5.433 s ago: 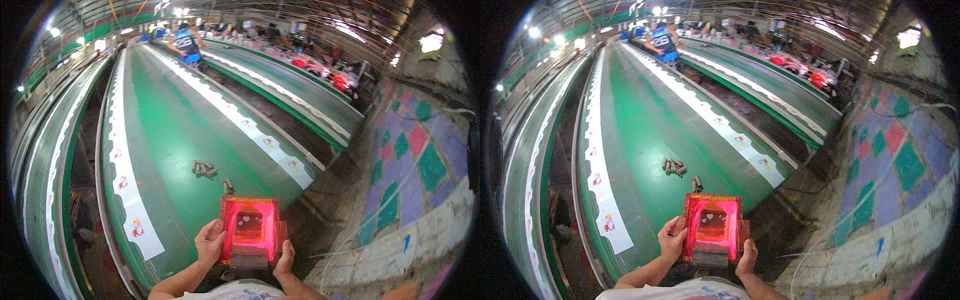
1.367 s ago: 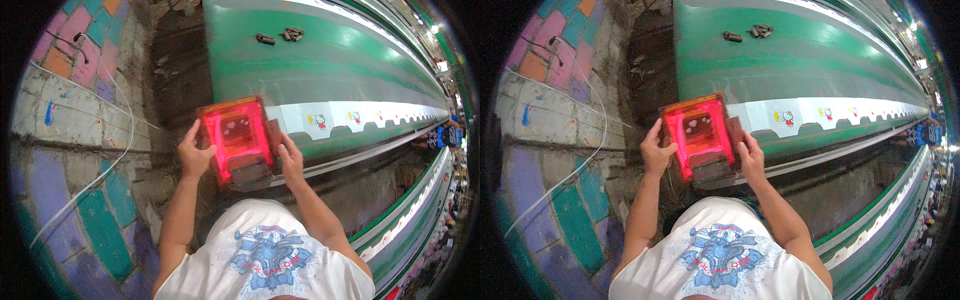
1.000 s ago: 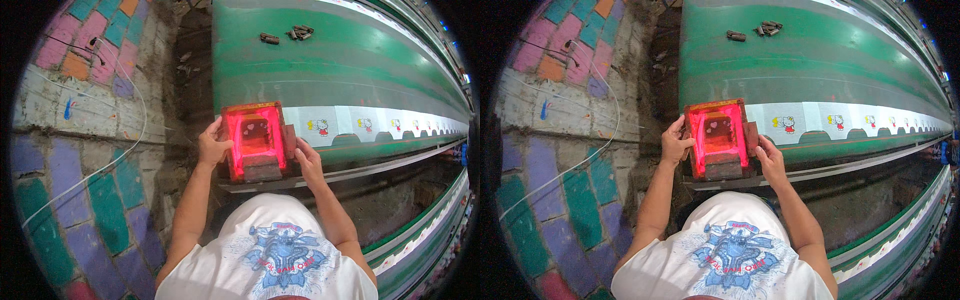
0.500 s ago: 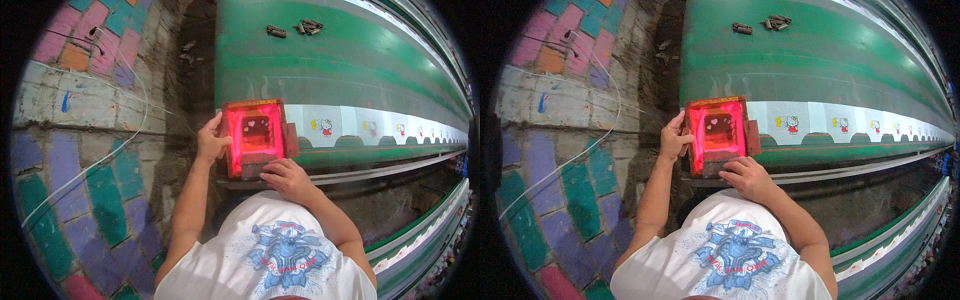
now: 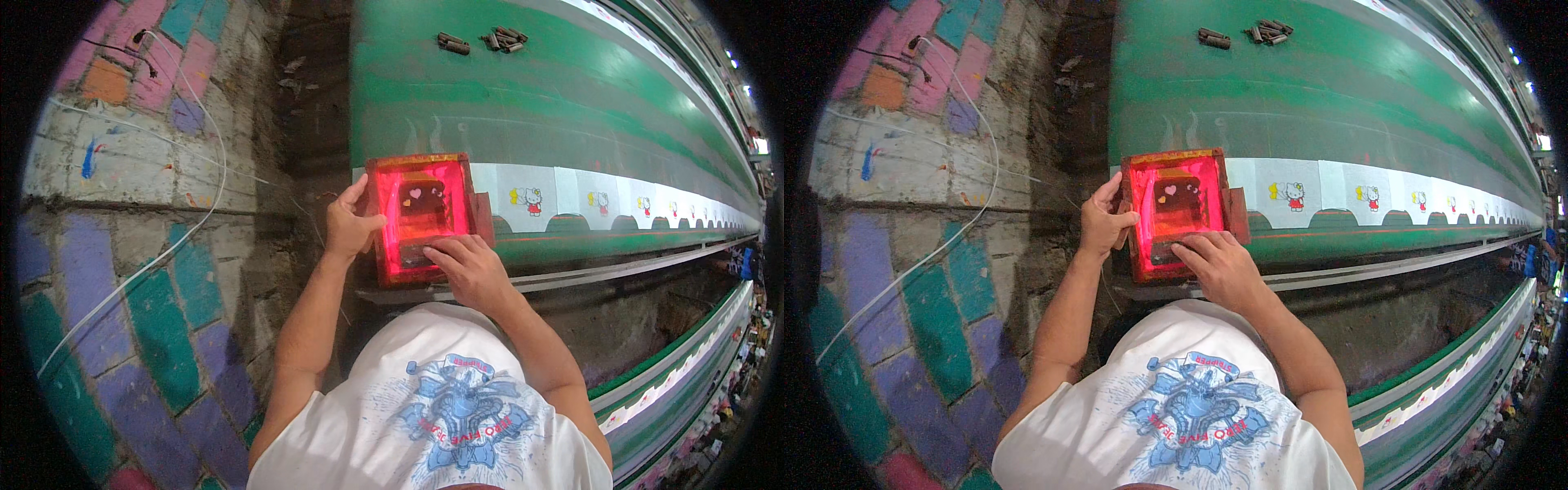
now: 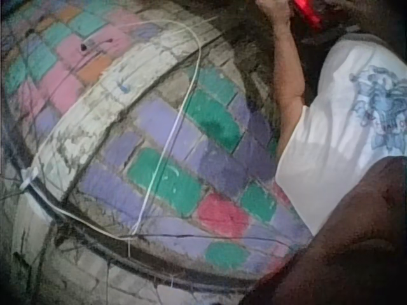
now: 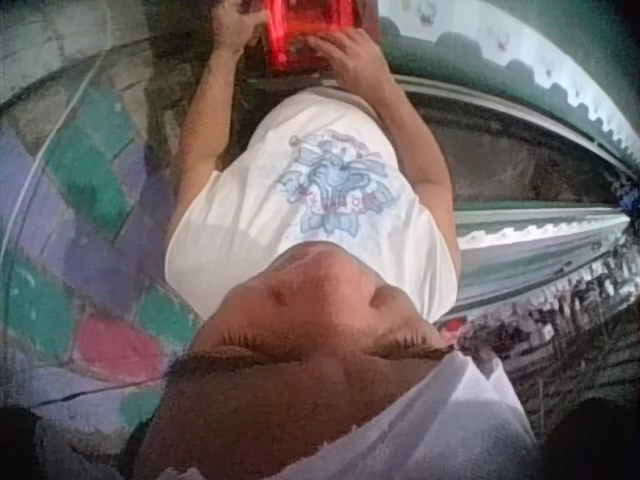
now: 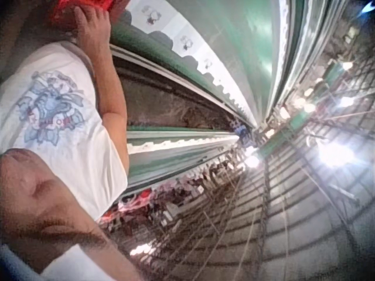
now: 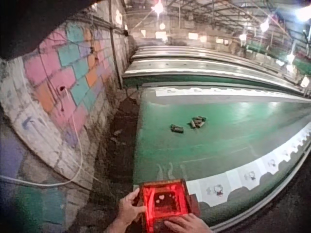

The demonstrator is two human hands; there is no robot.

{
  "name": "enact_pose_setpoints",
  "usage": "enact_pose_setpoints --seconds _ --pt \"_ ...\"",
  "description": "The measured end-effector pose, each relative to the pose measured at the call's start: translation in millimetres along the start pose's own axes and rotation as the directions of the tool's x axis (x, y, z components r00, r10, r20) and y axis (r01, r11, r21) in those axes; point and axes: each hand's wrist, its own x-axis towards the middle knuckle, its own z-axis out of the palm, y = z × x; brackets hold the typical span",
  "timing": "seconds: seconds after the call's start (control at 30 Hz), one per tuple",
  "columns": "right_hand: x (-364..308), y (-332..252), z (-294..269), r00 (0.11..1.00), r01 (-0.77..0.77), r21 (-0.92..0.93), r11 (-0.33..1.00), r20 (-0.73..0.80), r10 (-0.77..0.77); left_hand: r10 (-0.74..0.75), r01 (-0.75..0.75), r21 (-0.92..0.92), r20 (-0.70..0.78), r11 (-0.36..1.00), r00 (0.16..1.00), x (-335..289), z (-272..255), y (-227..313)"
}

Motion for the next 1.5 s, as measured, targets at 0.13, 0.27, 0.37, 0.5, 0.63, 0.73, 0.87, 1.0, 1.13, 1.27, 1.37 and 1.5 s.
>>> enact_pose_setpoints --seconds 0.13,0.27,0.37,0.5,0.63,0.73,0.87,1.0,1.13,1.27,1.37,1.5 --pt "6.5 -7.5 4.8 0.992 -0.026 -0.133 0.991 0.120 0.042 0.006 -0.006 0.029 -0.006 1.000 1.000 0.8 -0.7 -0.7" --pt "10.2 -9.1 -4.8 0.972 -0.035 -0.158 0.987 0.224 0.071 0.010 -0.010 0.040 -0.009 0.999 1.000 0.9 0.3 -0.4" --pt "22.0 5.8 -18.6 0.937 -0.050 -0.136 0.990 0.336 0.093 0.023 -0.022 0.077 -0.003 0.997 1.000 1.0 0.4 -0.7" --pt "51.5 32.8 -19.0 0.950 -0.044 -0.127 0.991 0.303 0.081 0.055 -0.054 0.081 -0.012 0.995 0.998 2.1 1.5 -2.9" --pt "78.5 57.4 -11.0 0.976 -0.084 -0.080 0.993 0.196 0.098 0.065 -0.064 0.088 -0.009 0.994 0.998 3.5 2.5 -6.1" --pt "97.6 73.0 -2.8 0.979 -0.116 -0.155 0.981 0.151 0.139 0.089 -0.087 0.076 -0.012 0.993 0.996 4.7 2.4 -7.8" --pt "99.2 73.7 8.2 0.991 -0.109 -0.190 0.976 0.055 0.121 0.114 -0.110 0.180 -0.014 0.978 0.993 4.1 0.6 -6.4" --pt "68.5 45.4 21.0 0.999 -0.052 -0.213 0.976 -0.003 0.053 0.111 -0.108 0.161 -0.011 0.981 0.994 2.9 1.8 -4.4" --pt "33.4 13.9 29.4 1.000 -0.024 -0.206 0.978 0.014 0.028 0.091 -0.089 0.155 -0.007 0.984 0.996 4.0 2.3 -7.6" --pt "4.9 -14.8 29.3 0.997 -0.034 -0.196 0.980 0.057 0.046 0.114 -0.113 0.111 -0.002 0.987 0.994 7.2 0.7 -14.4" --pt "-7.4 -27.3 24.6 0.991 -0.067 -0.167 0.984 0.102 0.085 0.131 -0.125 0.236 -0.008 0.964 0.991 10.2 0.2 -14.6" --pt "-13.3 -27.0 20.4 0.991 -0.097 -0.102 0.990 0.084 0.106 0.120 -0.119 0.248 0.010 0.961 0.993 3.9 0.5 -6.4"
